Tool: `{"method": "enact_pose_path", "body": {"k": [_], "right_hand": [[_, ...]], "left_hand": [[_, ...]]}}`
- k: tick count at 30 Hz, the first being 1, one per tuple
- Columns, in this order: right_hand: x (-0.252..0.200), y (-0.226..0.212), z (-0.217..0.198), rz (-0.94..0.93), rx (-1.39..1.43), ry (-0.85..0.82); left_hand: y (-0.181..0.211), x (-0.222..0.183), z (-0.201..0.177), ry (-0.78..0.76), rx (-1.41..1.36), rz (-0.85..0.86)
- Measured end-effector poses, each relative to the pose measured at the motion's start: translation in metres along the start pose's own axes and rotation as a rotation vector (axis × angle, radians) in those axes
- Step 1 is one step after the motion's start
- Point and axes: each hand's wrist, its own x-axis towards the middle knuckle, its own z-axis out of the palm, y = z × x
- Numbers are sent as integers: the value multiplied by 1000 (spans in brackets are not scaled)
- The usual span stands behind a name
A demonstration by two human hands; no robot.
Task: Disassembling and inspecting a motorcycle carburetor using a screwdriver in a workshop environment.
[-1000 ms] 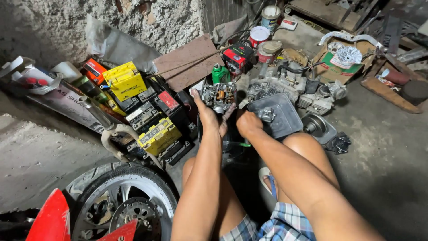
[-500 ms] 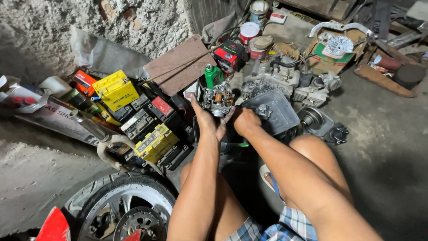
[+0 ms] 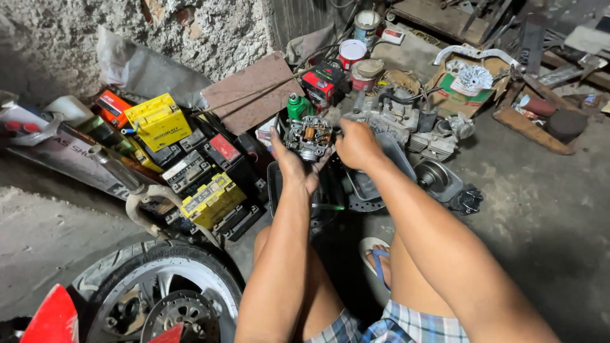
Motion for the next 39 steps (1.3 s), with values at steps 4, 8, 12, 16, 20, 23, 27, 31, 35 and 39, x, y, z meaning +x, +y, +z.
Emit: {"method": "enact_pose_path", "body": {"k": [4,8,12,16,20,23,27,31,35,39], "right_hand": [[-11,-4,-18,-59,129,65],[-25,-18,-48,-90,465,-64],[-24,-18,-55,-177,527,-147],[-17,2,-48,-205,494,-116],[-8,38,-42,-156,463,-1],[-6,57,-44,-121,467,76],[-7,67,-54,-87,454,148],[-4,71,-60,-90,530,155],[0,79,-61,-192,599,214],[-3,73,-66,-302,531,251]], "left_hand": [[-7,5,-2,-19,-5,8],[-18,14,-2,-60,-46,5],[-23,6,6,-95,-21,15],[-30,1,16,-122,-49,15],[-36,-17,26,-181,47,-14],[-39,-18,28,-205,122,-62],[-48,-20,32,-241,172,-144],[-59,-4,28,-197,178,-170],[-67,-9,32,-191,185,-78],[-79,-6,34,-295,380,223]]}}
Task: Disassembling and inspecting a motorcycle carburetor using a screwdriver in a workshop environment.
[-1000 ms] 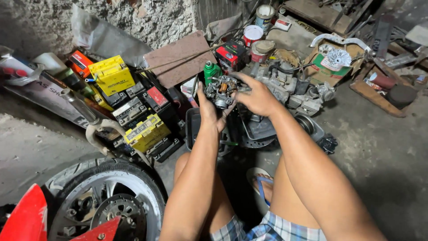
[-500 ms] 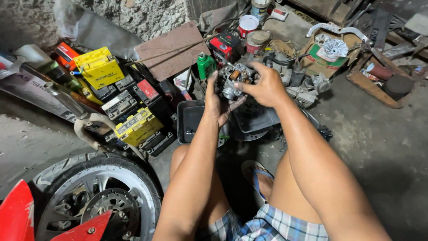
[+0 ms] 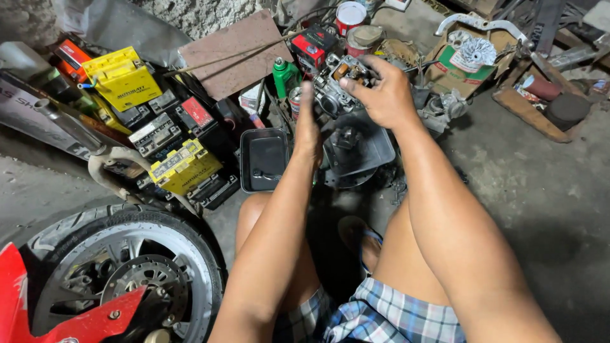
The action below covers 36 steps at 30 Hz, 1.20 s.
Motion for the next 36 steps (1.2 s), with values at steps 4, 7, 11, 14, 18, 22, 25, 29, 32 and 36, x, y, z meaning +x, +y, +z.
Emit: {"method": "enact_pose_path", "body": {"k": [4,7,11,14,18,22,25,29,32,36], "right_hand": [[-2,-7,-1,9,32,-70],[-3,-6,-2,25,-55,-99],[-4,-11,1,74,81,-192],[-1,-10,3,85,135,-212],[8,11,-2,242,243,-73],[6,70,-7,338,-153,-25],[2,124,2,493,-261,-33],[1,153,27,493,-520,-348],[-6,140,50,508,-626,-541],[-18,105,70,577,-731,-731]], "left_hand": [[10,-8,6,69,39,-45],[20,-15,12,138,20,-163],[18,-13,9,194,15,-169],[22,-15,11,281,45,-176],[22,-16,8,313,-168,-141],[31,-14,7,294,-275,-79],[38,-15,10,398,-240,-72],[40,-19,7,411,-213,-42],[36,-15,2,424,-213,-45],[46,-19,6,435,-217,-78]]}}
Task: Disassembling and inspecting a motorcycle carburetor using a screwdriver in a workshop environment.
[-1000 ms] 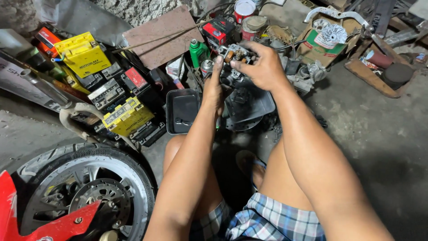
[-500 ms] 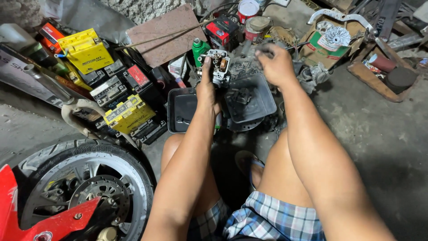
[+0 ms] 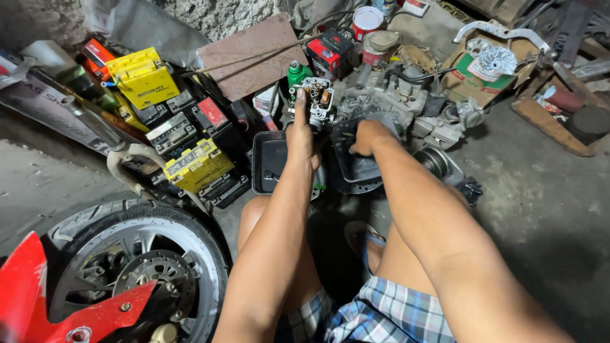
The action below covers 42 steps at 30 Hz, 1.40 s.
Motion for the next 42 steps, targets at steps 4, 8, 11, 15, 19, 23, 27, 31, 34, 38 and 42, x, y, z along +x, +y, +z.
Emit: {"method": "enact_pose_path", "body": {"k": [4,8,11,15,19,23,27,31,34,38,42], "right_hand": [[16,3,24,6,-58,14],[23,2,32,42,-68,-27],[-14,-21,3,26,-79,-62],[-48,-54,-54,-25,79,-7],[-73,-50,-94,-10,241,173],[-86,-37,-102,-190,1069,317],[-79,-19,-101,-667,1642,82],[-81,-12,-103,-634,1655,65],[-85,-17,-104,-717,1396,230],[-92,-33,-105,-694,986,542],[-102,-56,-101,-644,732,737]], "left_hand": [[-3,4,-6,-3,-1,14],[-7,16,-14,-20,24,35],[-10,25,-22,-23,55,46],[-14,40,-27,-36,109,65],[-17,43,-30,-9,147,69],[0,8,-20,-27,208,99],[7,-3,-18,-111,240,49],[2,6,-21,-118,300,57],[-5,13,-22,-35,403,65],[-14,21,-22,48,583,101],[-17,17,-20,81,650,186]]}}
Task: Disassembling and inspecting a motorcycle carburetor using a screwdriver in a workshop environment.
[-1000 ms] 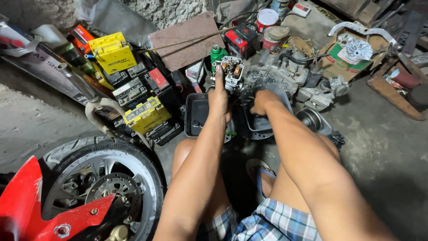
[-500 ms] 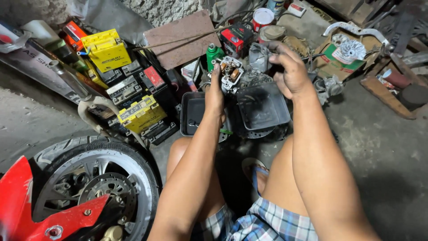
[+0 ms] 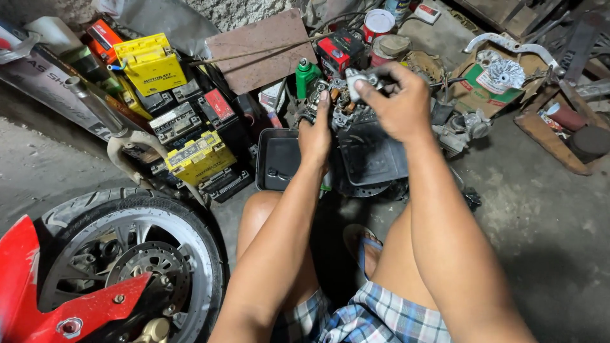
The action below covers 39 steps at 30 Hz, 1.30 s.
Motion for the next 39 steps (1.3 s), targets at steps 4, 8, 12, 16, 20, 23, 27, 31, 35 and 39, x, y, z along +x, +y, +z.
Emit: {"method": "enact_pose_path", "body": {"k": [4,8,12,16,20,23,27,31,35,39], "right_hand": [[-2,-12,16,-131,-364,110],[-5,-23,29,-200,-448,164],[-7,-30,36,-161,-448,119],[-7,-33,34,-205,-379,65],[-7,-22,30,-166,-342,-10],[-7,-16,25,-171,-269,-76],[-6,-4,24,-223,-248,-91],[-4,0,24,-209,-240,-81],[-4,5,24,-160,-265,-79],[-9,3,23,-43,-40,-179]], "left_hand": [[-10,4,7,28,28,8],[-24,10,13,59,-92,92],[-38,22,16,45,-222,106],[-27,16,9,-50,-464,127],[-2,-2,7,-46,-465,42],[13,-11,7,13,-402,13],[18,-13,3,-38,-511,-2],[4,-2,6,-75,-567,1],[-38,37,14,-125,-330,61],[-20,29,7,-53,-269,-19]]}}
